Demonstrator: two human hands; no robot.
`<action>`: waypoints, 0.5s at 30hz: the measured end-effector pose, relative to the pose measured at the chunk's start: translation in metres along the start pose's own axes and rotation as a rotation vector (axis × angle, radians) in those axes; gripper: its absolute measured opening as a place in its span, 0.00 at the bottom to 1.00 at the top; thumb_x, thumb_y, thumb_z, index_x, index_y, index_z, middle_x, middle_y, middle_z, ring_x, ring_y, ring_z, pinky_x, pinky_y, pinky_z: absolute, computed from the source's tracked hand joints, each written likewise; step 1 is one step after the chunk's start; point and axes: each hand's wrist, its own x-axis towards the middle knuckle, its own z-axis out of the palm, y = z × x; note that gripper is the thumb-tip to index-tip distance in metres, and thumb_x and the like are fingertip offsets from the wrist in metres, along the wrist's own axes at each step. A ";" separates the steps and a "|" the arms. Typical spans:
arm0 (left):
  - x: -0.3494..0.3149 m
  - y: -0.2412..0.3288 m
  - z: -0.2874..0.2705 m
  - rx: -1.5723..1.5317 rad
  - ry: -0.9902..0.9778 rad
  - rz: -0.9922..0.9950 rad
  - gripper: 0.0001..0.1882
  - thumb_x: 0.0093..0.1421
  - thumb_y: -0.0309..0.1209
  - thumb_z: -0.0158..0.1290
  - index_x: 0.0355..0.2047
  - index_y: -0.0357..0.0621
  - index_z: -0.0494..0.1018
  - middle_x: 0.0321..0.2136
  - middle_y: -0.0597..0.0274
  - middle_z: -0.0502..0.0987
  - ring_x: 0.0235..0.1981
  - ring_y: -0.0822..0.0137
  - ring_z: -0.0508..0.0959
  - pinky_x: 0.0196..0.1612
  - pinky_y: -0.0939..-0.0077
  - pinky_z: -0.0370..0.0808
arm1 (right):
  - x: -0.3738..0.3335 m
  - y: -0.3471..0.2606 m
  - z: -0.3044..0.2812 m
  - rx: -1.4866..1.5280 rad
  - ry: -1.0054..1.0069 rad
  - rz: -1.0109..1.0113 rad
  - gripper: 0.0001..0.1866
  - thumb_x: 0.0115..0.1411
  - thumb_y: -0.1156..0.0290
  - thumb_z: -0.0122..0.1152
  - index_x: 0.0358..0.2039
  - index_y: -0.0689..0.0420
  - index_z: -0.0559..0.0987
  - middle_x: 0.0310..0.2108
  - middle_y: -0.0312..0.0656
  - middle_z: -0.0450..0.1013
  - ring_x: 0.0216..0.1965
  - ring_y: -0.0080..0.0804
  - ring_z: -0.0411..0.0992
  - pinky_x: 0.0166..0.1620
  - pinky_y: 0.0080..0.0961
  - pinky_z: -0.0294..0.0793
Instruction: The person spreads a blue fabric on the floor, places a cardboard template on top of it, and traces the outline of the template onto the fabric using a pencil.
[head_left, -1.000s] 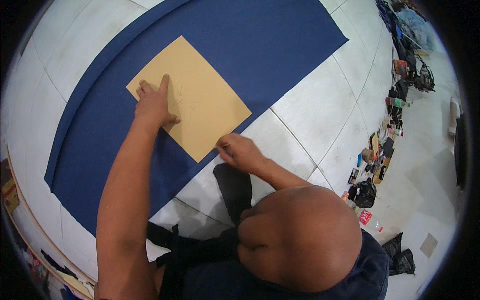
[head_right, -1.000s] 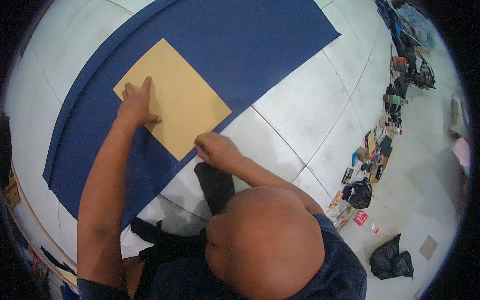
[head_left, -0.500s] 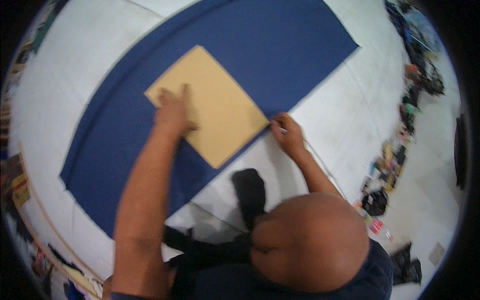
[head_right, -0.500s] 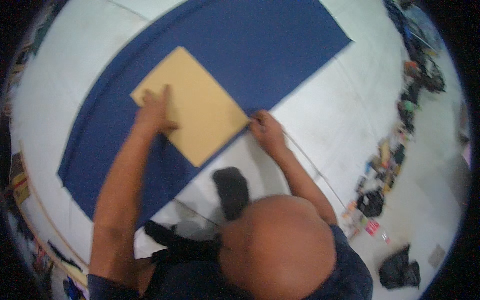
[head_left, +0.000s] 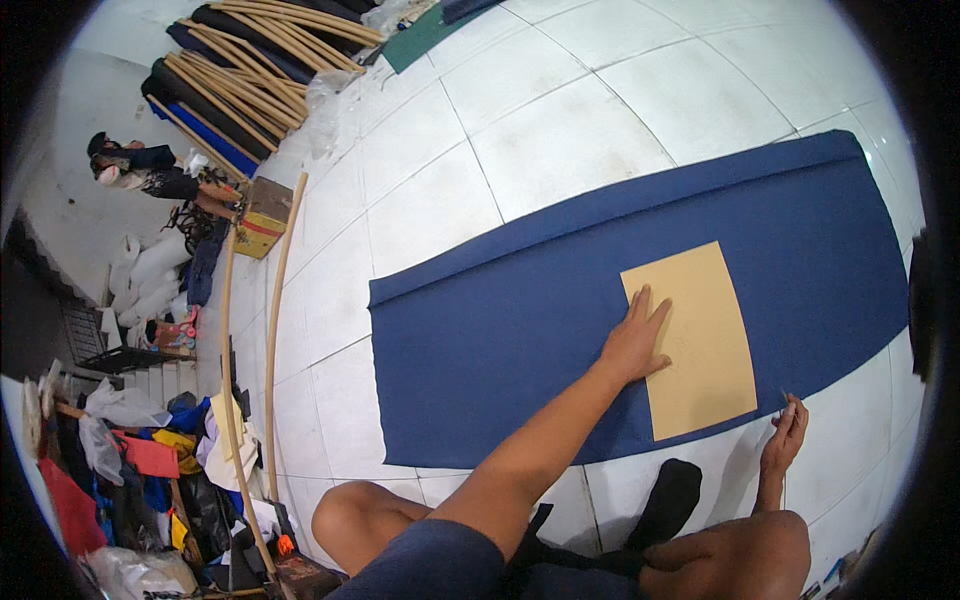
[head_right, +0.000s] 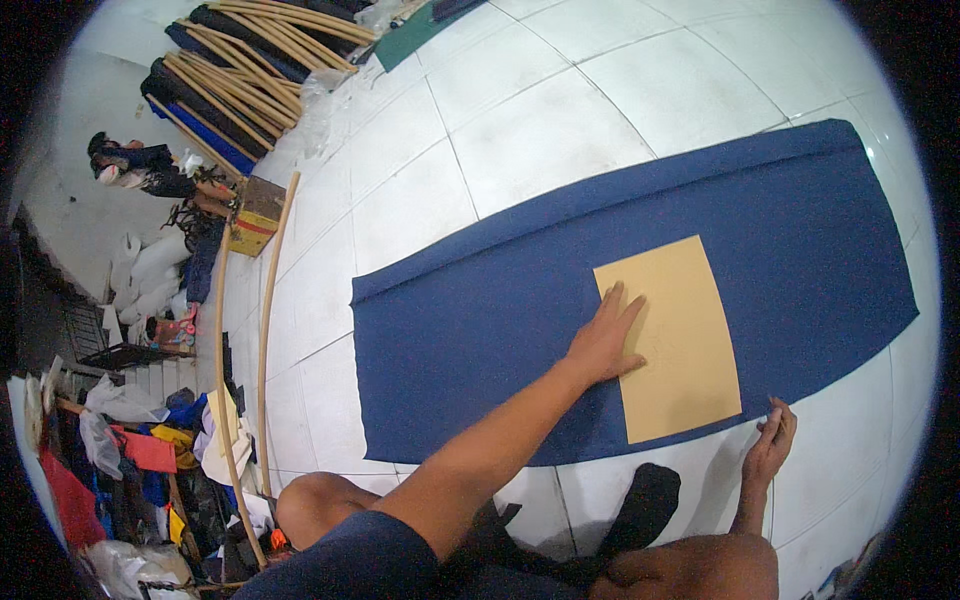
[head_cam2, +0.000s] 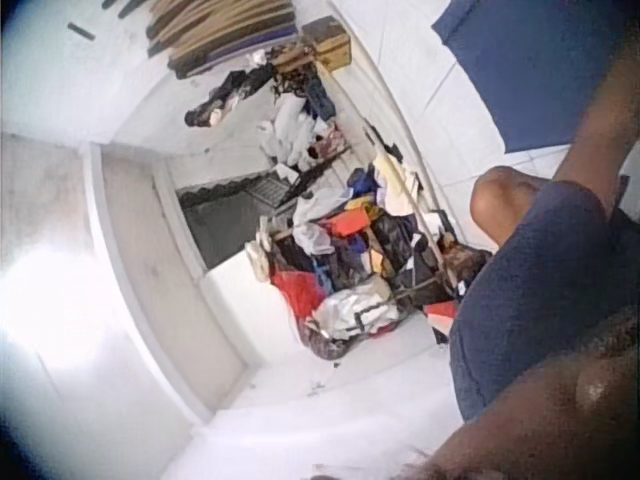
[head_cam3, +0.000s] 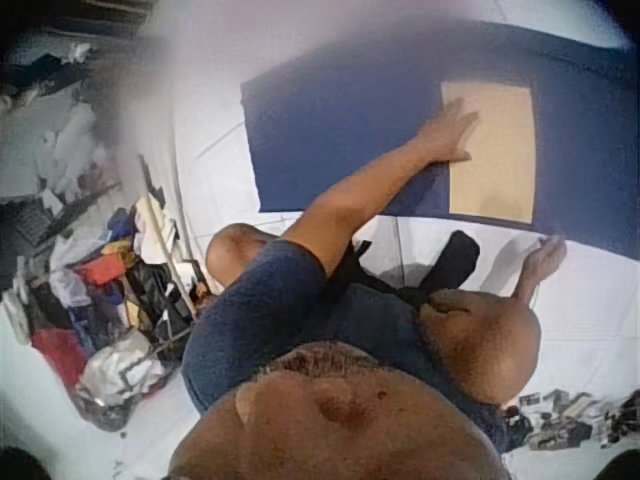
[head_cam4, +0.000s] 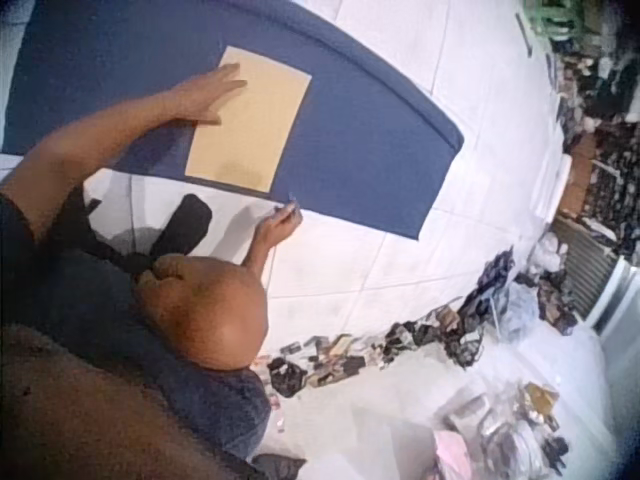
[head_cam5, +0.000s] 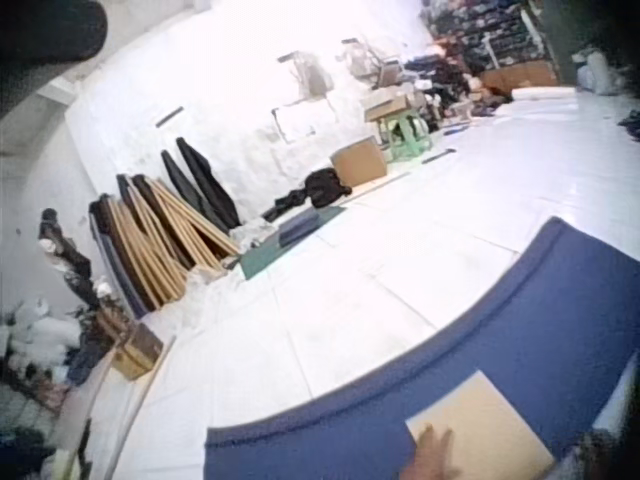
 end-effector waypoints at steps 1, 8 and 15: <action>-0.014 -0.010 0.005 0.039 0.071 -0.063 0.56 0.51 0.46 0.71 0.74 0.50 0.52 0.73 0.32 0.47 0.73 0.34 0.51 0.70 0.48 0.61 | -0.002 -0.012 0.003 -0.035 -0.062 0.064 0.16 0.77 0.66 0.46 0.54 0.63 0.75 0.39 0.41 0.76 0.36 0.28 0.72 0.44 0.26 0.75; -0.097 -0.028 0.027 0.154 0.165 -0.674 0.51 0.61 0.65 0.52 0.75 0.49 0.50 0.74 0.34 0.43 0.76 0.35 0.42 0.71 0.30 0.44 | -0.056 -0.070 0.102 -0.393 -0.413 -0.579 0.13 0.59 0.69 0.65 0.42 0.60 0.77 0.49 0.56 0.75 0.53 0.59 0.71 0.58 0.52 0.68; -0.103 -0.035 0.024 0.190 0.130 -0.687 0.56 0.59 0.70 0.51 0.76 0.50 0.47 0.75 0.34 0.41 0.76 0.37 0.41 0.71 0.28 0.44 | -0.043 -0.083 0.121 -0.683 -0.345 -0.708 0.30 0.62 0.50 0.66 0.52 0.63 0.75 0.56 0.58 0.71 0.64 0.53 0.65 0.67 0.52 0.58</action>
